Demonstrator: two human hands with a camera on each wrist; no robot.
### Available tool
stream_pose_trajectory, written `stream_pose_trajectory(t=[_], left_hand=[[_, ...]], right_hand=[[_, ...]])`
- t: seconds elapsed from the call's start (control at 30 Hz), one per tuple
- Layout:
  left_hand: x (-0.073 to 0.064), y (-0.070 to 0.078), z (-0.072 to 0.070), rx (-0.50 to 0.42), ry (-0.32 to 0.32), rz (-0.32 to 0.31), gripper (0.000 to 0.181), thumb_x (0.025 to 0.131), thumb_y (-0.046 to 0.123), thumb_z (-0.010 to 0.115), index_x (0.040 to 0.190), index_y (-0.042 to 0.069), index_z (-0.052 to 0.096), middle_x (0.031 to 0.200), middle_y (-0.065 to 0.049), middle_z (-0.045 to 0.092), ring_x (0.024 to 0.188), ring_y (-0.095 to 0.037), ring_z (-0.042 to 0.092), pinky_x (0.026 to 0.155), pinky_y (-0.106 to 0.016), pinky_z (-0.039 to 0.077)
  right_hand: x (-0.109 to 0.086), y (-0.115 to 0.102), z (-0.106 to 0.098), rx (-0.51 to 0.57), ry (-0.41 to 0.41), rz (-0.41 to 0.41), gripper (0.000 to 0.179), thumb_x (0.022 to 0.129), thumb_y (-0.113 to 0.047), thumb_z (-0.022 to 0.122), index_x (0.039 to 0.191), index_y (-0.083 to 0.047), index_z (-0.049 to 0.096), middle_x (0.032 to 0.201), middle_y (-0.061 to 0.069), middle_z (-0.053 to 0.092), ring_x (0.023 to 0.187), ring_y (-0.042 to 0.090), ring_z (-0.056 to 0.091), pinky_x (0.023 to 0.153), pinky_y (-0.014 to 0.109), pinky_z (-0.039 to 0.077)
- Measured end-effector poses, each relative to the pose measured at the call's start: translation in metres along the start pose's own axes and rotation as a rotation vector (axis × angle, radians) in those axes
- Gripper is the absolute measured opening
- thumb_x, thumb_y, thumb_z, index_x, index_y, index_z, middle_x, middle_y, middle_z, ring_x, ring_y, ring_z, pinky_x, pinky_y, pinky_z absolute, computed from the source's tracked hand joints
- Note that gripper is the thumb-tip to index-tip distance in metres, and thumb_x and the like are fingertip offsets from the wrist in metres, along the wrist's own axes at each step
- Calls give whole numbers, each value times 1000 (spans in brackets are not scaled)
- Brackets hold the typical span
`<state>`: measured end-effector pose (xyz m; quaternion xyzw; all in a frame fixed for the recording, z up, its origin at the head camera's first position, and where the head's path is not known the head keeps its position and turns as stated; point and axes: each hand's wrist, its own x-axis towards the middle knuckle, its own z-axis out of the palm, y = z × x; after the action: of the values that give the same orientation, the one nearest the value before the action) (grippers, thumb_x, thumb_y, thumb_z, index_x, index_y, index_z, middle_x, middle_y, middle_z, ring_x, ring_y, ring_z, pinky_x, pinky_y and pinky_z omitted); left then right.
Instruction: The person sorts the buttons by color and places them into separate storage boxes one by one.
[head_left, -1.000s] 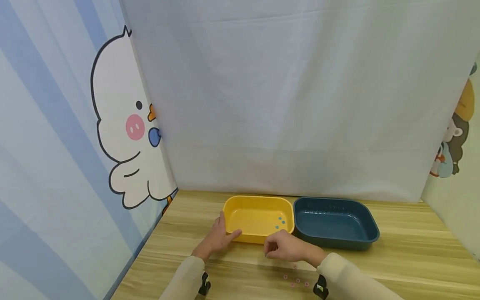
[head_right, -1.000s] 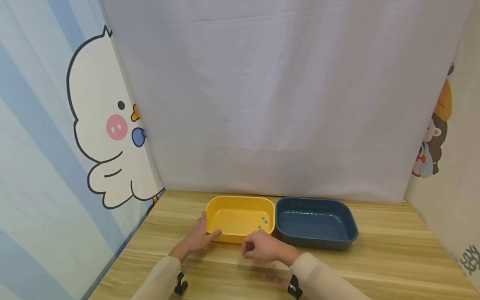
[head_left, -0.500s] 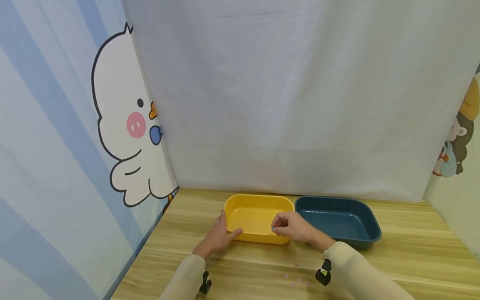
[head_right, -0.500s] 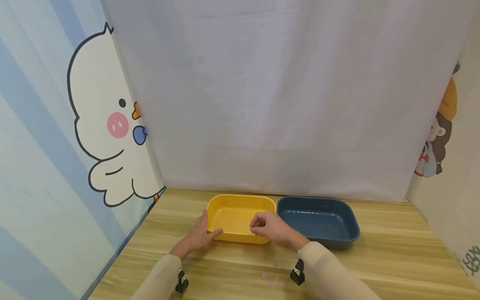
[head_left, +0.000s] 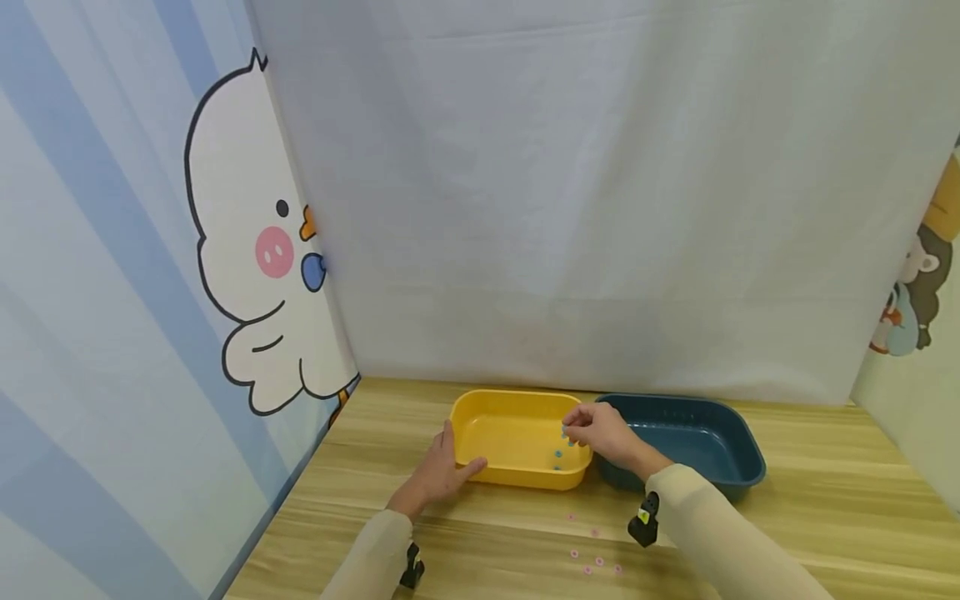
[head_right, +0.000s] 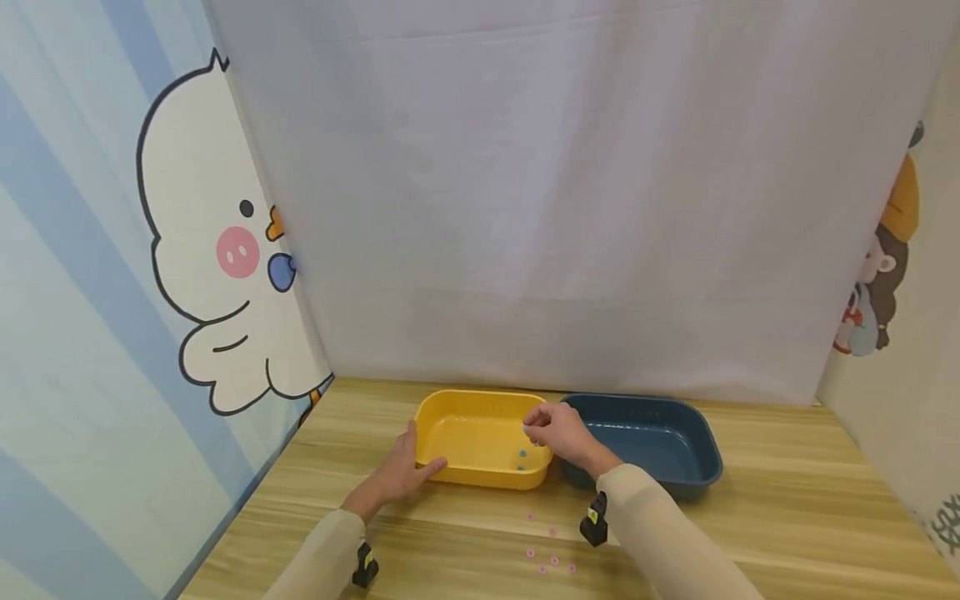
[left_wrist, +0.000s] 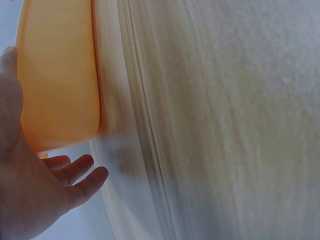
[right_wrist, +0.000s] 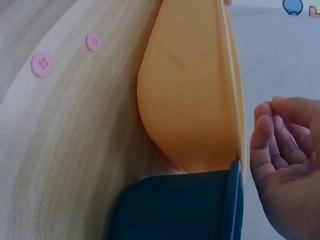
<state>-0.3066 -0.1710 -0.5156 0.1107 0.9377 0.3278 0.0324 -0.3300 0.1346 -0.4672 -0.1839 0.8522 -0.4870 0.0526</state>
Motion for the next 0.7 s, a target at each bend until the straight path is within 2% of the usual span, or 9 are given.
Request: stream_pose_trajectory(t=[0.33, 0.57, 0.7], left_hand=[[0, 1, 1, 4, 3, -12, 98, 91, 51, 55, 148, -8, 0, 147, -34, 17, 133, -45, 27, 107, -52, 25], [0, 0, 1, -4, 4, -7, 99, 91, 50, 56, 147, -9, 0, 147, -34, 17, 133, -45, 26, 107, -52, 25], [0, 1, 0, -6, 1, -9, 99, 91, 50, 57, 147, -9, 1, 147, -34, 17, 133, -45, 26, 107, -52, 25]], right_hand=[[10, 2, 0, 10, 44, 113, 13, 92, -7, 60, 101, 1, 65, 86, 11, 64, 86, 35, 62, 75, 46, 51], [18, 2, 1, 2, 29, 127, 15, 91, -6, 61, 102, 4, 64, 86, 10, 64, 84, 34, 63, 77, 45, 52], [22, 5, 2, 3, 23, 126, 13, 91, -4, 61, 100, 3, 64, 88, 15, 64, 83, 34, 63, 75, 45, 53]])
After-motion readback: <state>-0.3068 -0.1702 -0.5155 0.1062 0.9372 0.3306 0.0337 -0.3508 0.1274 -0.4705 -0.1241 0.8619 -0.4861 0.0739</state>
